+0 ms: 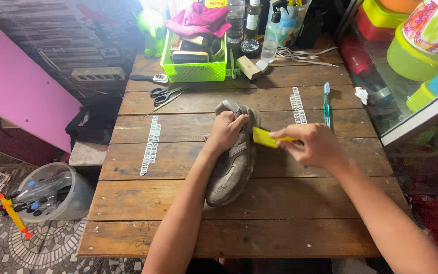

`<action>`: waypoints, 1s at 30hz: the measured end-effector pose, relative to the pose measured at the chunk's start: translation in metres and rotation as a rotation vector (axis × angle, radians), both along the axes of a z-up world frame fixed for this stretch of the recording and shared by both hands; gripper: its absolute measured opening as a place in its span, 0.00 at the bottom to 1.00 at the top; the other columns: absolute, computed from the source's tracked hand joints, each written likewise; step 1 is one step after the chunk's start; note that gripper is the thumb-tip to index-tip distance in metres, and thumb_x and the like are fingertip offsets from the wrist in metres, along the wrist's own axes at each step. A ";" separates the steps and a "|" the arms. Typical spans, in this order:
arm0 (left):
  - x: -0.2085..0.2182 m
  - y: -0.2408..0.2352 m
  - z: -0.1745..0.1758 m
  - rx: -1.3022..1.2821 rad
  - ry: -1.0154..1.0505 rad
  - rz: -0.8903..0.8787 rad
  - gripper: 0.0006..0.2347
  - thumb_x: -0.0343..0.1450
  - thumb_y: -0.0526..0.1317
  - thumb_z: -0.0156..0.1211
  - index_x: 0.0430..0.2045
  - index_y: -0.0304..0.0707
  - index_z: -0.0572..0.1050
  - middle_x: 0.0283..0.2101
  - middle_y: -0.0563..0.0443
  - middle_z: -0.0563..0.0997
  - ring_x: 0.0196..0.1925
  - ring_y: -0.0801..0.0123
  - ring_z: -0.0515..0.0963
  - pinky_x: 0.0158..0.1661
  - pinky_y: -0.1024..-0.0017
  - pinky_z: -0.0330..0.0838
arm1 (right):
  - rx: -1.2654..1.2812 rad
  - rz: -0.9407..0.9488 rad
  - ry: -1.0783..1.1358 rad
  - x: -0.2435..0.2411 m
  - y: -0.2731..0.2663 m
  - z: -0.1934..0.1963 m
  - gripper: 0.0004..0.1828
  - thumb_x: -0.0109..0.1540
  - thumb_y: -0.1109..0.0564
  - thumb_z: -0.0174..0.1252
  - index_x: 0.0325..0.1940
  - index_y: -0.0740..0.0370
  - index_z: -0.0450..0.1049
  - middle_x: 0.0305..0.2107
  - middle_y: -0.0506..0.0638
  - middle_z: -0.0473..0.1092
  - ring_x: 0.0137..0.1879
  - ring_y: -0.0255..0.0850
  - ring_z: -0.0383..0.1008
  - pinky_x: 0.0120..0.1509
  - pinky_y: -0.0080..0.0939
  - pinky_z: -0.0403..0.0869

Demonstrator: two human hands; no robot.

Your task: The person scrubs a grey sneaker with a yellow brush on a wooden table. They hold the shoe with their left hand and scrub the upper and sides with the brush in their right hand, occasionally lifting the shoe to inspect the sole.

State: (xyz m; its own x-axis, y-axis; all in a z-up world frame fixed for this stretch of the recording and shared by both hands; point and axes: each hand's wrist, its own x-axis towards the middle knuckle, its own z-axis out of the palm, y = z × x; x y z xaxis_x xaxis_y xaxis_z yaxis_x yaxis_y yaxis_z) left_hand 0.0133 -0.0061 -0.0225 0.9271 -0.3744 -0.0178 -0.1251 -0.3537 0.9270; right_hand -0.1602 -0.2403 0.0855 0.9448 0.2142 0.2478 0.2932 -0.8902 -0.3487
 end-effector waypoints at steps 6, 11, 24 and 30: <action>-0.010 0.003 0.017 0.042 -0.027 -0.006 0.28 0.73 0.59 0.64 0.22 0.24 0.78 0.30 0.19 0.80 0.43 0.29 0.84 0.49 0.45 0.76 | 0.036 -0.258 0.024 0.042 -0.032 -0.031 0.10 0.72 0.38 0.63 0.57 0.31 0.81 0.33 0.48 0.81 0.46 0.53 0.86 0.53 0.57 0.80; 0.006 0.001 -0.015 -0.023 0.004 0.017 0.26 0.73 0.58 0.65 0.22 0.25 0.78 0.28 0.22 0.79 0.40 0.38 0.83 0.48 0.47 0.76 | 0.100 -0.219 0.025 0.014 -0.003 -0.025 0.08 0.73 0.42 0.63 0.56 0.35 0.83 0.34 0.52 0.83 0.41 0.54 0.86 0.50 0.58 0.81; 0.012 -0.001 -0.014 -0.112 -0.011 -0.006 0.21 0.72 0.54 0.66 0.16 0.36 0.77 0.23 0.39 0.74 0.36 0.58 0.78 0.43 0.57 0.76 | 0.298 0.179 -0.041 -0.067 0.026 0.002 0.09 0.66 0.50 0.68 0.50 0.42 0.87 0.30 0.51 0.82 0.35 0.56 0.85 0.41 0.52 0.82; 0.014 0.005 -0.016 -0.066 0.008 0.016 0.23 0.71 0.57 0.66 0.18 0.33 0.76 0.24 0.32 0.74 0.36 0.47 0.79 0.46 0.51 0.75 | 0.265 0.220 -0.098 -0.015 0.013 0.004 0.08 0.67 0.55 0.69 0.50 0.51 0.87 0.29 0.57 0.82 0.34 0.59 0.85 0.42 0.58 0.81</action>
